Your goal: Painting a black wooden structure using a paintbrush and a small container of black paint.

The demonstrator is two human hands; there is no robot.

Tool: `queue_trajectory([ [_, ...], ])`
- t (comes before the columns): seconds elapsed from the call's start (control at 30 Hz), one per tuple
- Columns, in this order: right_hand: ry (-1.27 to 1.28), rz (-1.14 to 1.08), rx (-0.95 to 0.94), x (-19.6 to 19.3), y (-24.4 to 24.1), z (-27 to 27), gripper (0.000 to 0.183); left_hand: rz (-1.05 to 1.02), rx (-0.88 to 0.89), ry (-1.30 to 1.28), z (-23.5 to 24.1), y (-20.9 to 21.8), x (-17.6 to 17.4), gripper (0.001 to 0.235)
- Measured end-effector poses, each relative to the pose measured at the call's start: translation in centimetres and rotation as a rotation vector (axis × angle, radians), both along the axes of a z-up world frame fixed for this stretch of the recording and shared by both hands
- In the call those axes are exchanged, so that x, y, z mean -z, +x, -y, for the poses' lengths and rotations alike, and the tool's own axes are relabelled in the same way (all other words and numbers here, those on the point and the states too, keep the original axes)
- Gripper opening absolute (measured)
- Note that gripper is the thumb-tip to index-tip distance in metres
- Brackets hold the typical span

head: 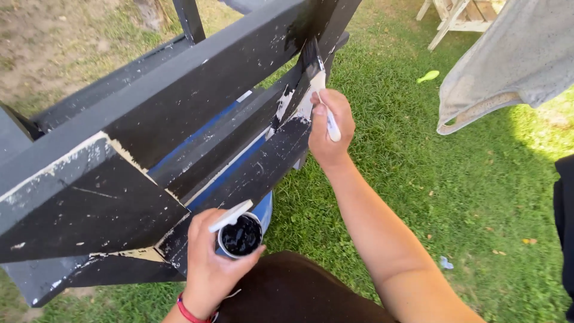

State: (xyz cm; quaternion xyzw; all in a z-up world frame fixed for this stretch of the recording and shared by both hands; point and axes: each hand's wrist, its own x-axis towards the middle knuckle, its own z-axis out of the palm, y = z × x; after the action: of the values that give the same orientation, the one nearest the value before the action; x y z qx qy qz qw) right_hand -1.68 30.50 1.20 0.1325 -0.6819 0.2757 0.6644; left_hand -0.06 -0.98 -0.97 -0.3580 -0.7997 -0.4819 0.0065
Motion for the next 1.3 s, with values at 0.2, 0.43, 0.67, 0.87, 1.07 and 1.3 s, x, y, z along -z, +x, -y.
queue_trajectory([
  [0.2,0.008,0.057,0.179,3.4,-3.3,-1.7,0.020,-0.037,-0.043,0.024,0.0,1.1,0.1,0.077],
  [0.43,-0.048,0.078,0.170,4.1,-3.0,-1.3,0.016,-0.090,-0.072,-0.015,-0.6,2.4,0.2,0.078],
  [0.67,-0.119,0.290,0.003,2.8,0.0,-0.7,0.017,-0.010,-0.167,-0.050,0.5,2.8,0.5,0.076],
  [0.87,-0.252,0.501,0.028,-4.1,1.4,-1.3,0.016,-0.009,-0.161,-0.066,0.8,3.3,0.3,0.082],
  [1.07,-0.100,0.466,0.001,-4.9,2.1,-0.4,0.019,0.010,-0.179,-0.057,1.2,3.2,0.5,0.082],
  [1.3,-0.218,0.391,0.107,-3.7,1.7,-0.6,0.016,0.030,-0.203,-0.046,1.8,2.6,0.8,0.079],
])
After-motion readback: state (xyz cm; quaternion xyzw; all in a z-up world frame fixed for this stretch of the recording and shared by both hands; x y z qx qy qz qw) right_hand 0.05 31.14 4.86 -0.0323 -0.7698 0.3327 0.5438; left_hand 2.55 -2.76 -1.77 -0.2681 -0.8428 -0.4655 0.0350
